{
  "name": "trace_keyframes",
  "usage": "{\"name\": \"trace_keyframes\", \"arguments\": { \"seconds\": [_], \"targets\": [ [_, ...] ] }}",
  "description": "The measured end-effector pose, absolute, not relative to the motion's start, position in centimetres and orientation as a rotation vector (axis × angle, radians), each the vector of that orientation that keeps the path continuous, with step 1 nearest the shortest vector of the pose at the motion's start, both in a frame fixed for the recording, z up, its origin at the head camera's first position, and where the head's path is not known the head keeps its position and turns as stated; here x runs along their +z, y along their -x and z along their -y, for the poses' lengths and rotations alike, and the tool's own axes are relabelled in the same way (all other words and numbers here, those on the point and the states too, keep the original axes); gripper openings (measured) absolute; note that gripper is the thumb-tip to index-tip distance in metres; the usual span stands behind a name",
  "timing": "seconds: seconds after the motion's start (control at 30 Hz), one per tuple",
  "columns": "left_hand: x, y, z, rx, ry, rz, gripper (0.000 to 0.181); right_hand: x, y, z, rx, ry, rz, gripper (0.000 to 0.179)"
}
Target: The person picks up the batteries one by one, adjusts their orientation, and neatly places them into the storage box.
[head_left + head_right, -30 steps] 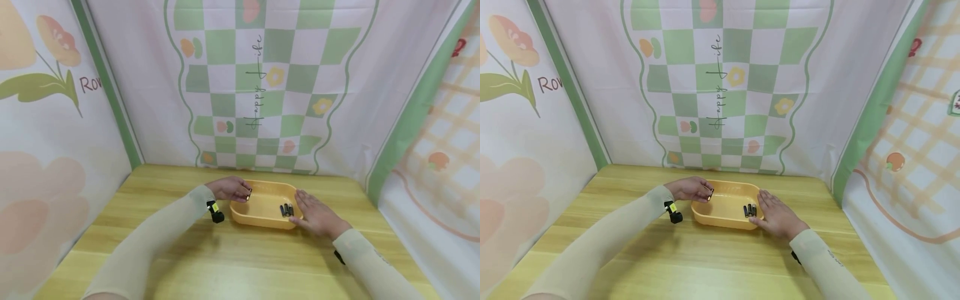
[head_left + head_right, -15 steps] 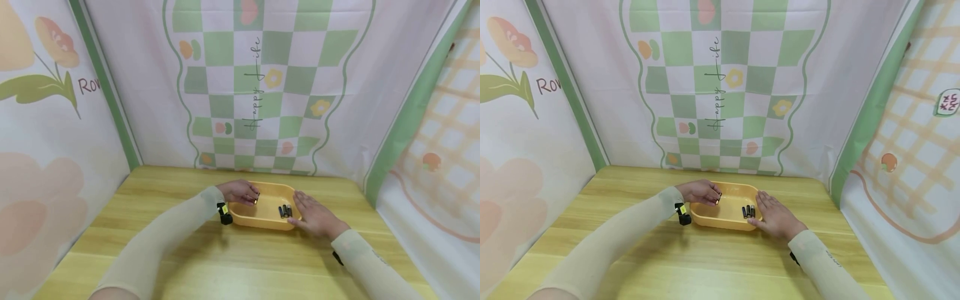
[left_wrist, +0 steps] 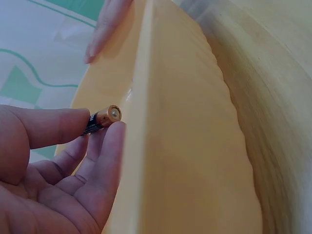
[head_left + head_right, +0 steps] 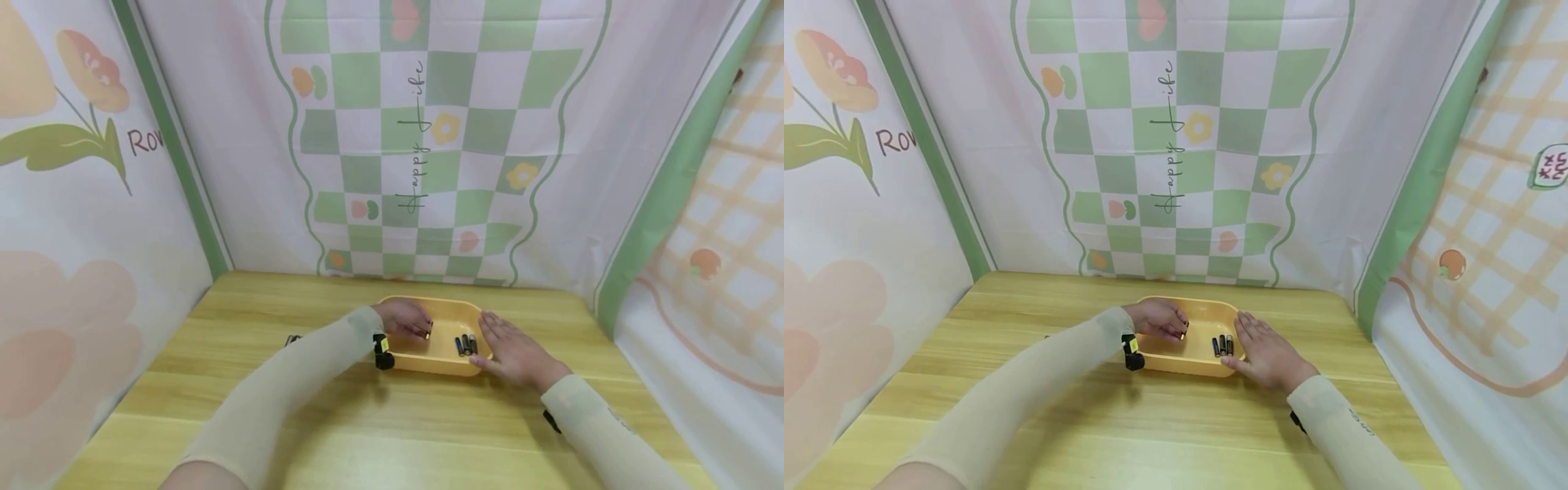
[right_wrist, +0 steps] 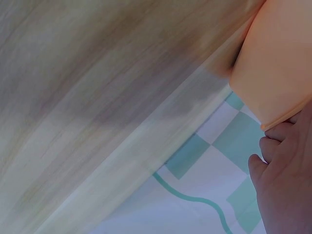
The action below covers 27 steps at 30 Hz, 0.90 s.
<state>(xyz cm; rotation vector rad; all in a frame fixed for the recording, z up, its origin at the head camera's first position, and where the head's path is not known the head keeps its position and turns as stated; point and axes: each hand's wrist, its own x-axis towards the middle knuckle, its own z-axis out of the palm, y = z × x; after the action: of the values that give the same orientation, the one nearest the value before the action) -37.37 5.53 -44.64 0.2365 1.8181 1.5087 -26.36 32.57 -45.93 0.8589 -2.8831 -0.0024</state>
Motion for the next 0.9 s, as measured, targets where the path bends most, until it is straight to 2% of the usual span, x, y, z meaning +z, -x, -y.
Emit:
{"name": "trace_keyframes", "arguments": {
  "seconds": [0.67,0.9],
  "targets": [
    [-46.5,37.5,-10.3,1.421,-0.170,-1.892,0.001,-45.7,26.3,-32.7,0.006,-0.855,2.921,0.089],
    [-47.5,37.5,-12.0,1.439,-0.129,-1.908,0.003,-45.8,26.4,-32.7,-0.017,-0.862,2.911,0.089]
  ]
}}
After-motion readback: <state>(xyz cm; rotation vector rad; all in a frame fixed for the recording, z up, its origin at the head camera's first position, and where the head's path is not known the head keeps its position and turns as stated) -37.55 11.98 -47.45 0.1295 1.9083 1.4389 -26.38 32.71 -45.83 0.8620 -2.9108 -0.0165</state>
